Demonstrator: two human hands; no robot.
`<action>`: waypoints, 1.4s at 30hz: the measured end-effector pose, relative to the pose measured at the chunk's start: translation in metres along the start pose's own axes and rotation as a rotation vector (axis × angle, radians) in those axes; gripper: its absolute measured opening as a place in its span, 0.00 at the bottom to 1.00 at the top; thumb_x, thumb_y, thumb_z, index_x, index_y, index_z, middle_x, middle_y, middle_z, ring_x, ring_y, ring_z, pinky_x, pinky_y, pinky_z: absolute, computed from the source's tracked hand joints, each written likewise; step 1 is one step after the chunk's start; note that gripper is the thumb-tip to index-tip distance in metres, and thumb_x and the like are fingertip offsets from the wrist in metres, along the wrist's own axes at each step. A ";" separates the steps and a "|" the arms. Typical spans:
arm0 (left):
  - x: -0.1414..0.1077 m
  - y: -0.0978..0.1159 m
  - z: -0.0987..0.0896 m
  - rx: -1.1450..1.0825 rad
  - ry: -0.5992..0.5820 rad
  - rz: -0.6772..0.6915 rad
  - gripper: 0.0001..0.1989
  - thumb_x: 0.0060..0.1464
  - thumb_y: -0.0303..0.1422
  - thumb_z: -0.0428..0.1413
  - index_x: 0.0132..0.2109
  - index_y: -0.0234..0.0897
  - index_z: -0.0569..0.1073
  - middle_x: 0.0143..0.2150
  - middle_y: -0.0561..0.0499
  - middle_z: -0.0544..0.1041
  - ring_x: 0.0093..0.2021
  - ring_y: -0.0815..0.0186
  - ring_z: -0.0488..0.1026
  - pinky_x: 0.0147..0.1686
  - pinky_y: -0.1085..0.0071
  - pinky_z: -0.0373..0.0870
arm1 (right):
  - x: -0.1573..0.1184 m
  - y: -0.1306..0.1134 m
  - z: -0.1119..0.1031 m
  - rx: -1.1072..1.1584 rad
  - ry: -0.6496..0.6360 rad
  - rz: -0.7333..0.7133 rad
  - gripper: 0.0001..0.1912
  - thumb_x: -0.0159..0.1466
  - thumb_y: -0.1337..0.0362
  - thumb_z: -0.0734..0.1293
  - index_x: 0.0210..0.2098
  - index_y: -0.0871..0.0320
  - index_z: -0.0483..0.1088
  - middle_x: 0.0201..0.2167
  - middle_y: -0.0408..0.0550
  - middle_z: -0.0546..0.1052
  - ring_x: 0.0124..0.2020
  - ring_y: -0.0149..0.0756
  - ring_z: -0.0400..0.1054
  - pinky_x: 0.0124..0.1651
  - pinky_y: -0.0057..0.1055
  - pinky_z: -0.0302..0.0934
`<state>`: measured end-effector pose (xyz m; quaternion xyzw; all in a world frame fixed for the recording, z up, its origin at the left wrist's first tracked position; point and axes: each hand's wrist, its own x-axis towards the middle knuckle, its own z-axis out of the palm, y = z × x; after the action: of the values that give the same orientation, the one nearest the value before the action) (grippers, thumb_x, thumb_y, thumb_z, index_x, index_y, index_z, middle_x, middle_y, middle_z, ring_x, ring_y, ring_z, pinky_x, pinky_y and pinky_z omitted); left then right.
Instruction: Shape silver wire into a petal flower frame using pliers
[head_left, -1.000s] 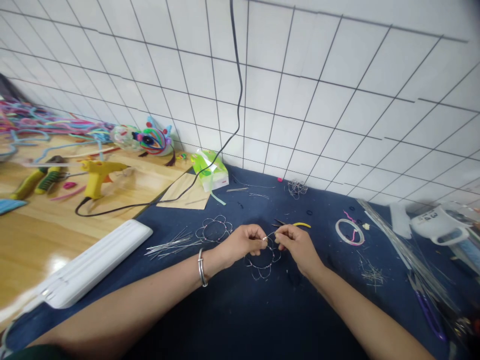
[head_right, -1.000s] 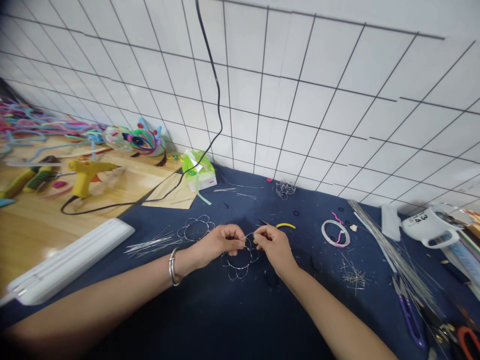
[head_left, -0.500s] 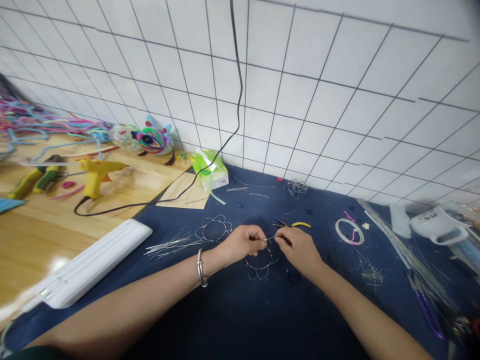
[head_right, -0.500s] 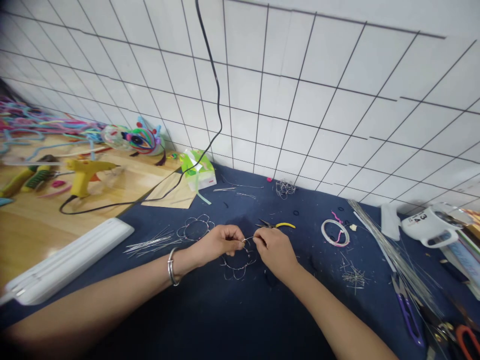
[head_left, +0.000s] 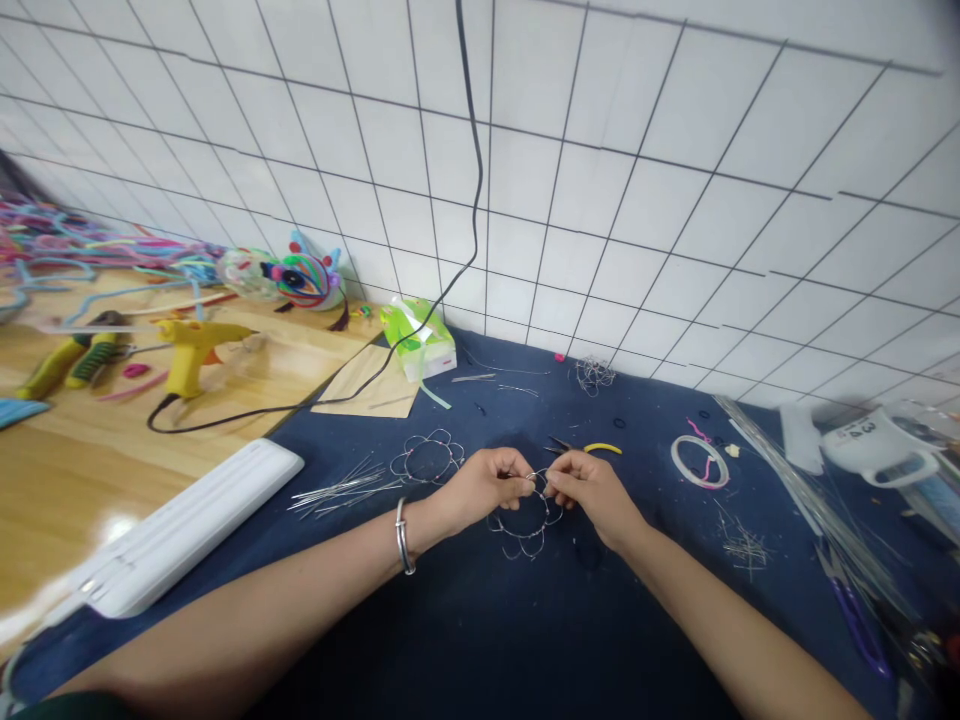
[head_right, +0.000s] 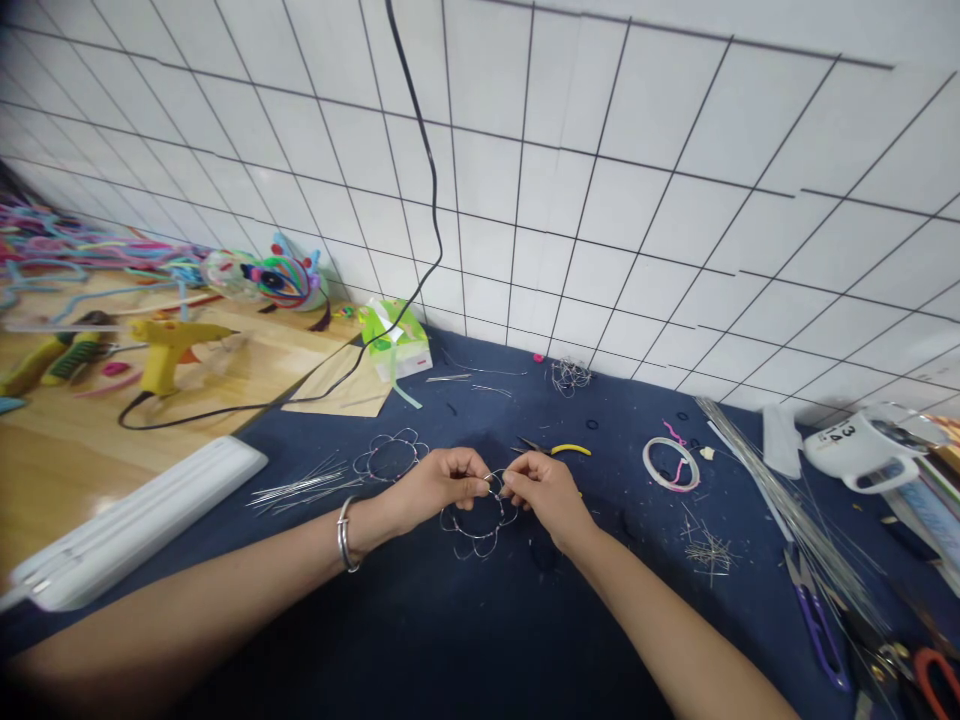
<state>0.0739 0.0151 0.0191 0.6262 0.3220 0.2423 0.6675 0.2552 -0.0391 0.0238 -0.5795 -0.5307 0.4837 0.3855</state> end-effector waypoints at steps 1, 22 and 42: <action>0.000 0.000 0.000 -0.004 0.003 0.005 0.07 0.47 0.32 0.57 0.33 0.33 0.69 0.25 0.55 0.68 0.23 0.74 0.66 0.26 0.75 0.66 | 0.000 0.000 0.000 0.037 -0.007 0.016 0.09 0.57 0.59 0.62 0.32 0.59 0.67 0.25 0.44 0.74 0.23 0.28 0.64 0.26 0.25 0.57; 0.000 -0.007 0.006 -0.067 -0.079 -0.034 0.08 0.51 0.34 0.54 0.35 0.33 0.65 0.31 0.48 0.75 0.27 0.69 0.73 0.25 0.75 0.66 | 0.001 -0.001 0.002 0.326 -0.066 0.171 0.09 0.50 0.61 0.69 0.25 0.59 0.67 0.20 0.40 0.71 0.20 0.25 0.60 0.23 0.24 0.51; -0.002 -0.001 0.006 -0.162 -0.073 -0.050 0.10 0.46 0.33 0.58 0.31 0.32 0.65 0.28 0.49 0.75 0.27 0.70 0.73 0.22 0.78 0.62 | 0.005 0.005 0.001 0.278 -0.095 0.172 0.09 0.50 0.60 0.69 0.24 0.60 0.68 0.19 0.40 0.68 0.18 0.24 0.56 0.22 0.24 0.49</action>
<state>0.0773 0.0094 0.0182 0.5703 0.2925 0.2278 0.7330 0.2553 -0.0349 0.0180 -0.5402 -0.4246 0.6106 0.3936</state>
